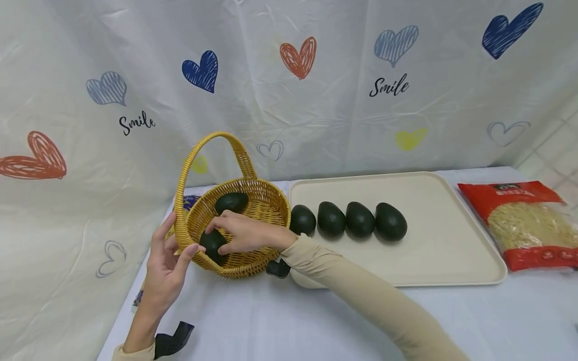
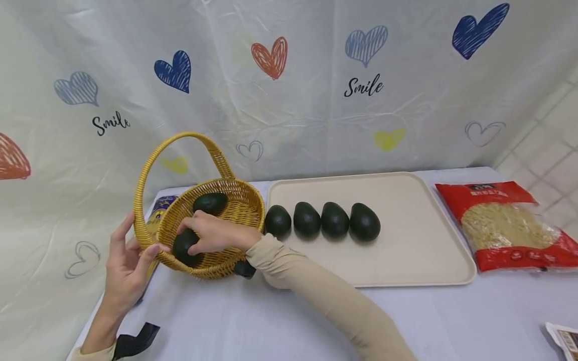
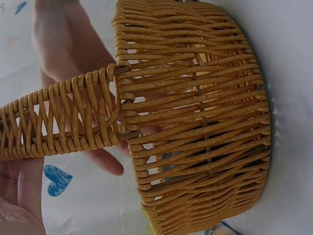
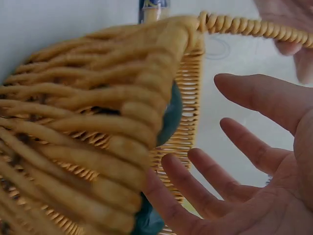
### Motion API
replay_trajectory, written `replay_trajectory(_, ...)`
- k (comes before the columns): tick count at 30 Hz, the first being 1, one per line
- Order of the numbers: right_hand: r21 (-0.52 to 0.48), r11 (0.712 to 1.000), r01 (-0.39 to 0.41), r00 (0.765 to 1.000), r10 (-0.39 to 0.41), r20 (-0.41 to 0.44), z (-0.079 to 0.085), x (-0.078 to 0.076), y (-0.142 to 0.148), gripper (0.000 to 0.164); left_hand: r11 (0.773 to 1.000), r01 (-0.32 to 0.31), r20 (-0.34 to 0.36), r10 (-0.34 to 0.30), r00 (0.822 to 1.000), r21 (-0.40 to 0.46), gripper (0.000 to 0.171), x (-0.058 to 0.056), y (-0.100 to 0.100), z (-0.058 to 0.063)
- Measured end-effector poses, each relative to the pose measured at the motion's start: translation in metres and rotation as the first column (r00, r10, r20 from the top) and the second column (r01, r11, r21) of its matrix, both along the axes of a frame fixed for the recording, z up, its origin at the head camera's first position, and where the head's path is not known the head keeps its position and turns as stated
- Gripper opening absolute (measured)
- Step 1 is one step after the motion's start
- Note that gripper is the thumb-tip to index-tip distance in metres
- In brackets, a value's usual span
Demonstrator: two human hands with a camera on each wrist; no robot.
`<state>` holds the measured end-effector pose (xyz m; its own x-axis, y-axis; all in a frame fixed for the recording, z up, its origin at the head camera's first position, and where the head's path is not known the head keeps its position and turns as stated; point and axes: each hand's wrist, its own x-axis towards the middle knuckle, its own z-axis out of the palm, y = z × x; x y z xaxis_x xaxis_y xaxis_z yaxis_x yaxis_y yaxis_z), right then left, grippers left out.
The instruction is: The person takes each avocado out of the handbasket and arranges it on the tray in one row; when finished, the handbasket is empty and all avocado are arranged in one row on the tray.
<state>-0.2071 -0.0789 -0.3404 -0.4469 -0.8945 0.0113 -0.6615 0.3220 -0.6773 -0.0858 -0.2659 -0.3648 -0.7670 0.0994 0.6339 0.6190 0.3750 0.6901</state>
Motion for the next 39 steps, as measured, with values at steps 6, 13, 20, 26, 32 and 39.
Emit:
replay_trajectory(6,0.08,0.997,-0.015,1.0,0.014,0.016,0.002,-0.006,-0.013,0.049,1.0,0.001,0.002,-0.001,1.0,0.003,0.073,0.001,0.0,-0.001)
replay_trajectory(13,0.238,0.971,-0.023,1.0,0.023,0.005,0.007,-0.009,-0.028,0.053,1.0,0.014,-0.003,-0.014,1.0,0.005,0.073,0.0,0.0,0.0)
replay_trajectory(20,0.316,0.948,-0.05,0.998,0.056,-0.01,0.007,-0.015,-0.042,0.055,0.999,0.029,-0.009,-0.029,1.0,0.019,0.072,0.0,0.0,0.0)
replay_trajectory(26,0.316,0.945,-0.079,0.996,0.091,-0.023,0.003,-0.019,-0.047,0.052,0.998,0.057,-0.015,-0.056,0.998,0.04,0.071,-0.001,0.0,-0.001)
replay_trajectory(32,0.302,0.949,-0.092,0.995,0.098,-0.005,0.001,-0.021,-0.048,0.046,0.998,0.056,-0.023,-0.055,0.998,0.033,0.07,-0.001,-0.001,0.0)
replay_trajectory(39,0.341,0.936,-0.082,0.996,0.069,0.051,0.0,-0.02,-0.047,0.034,0.998,0.048,-0.02,-0.047,0.999,0.035,0.07,0.0,-0.001,0.0)
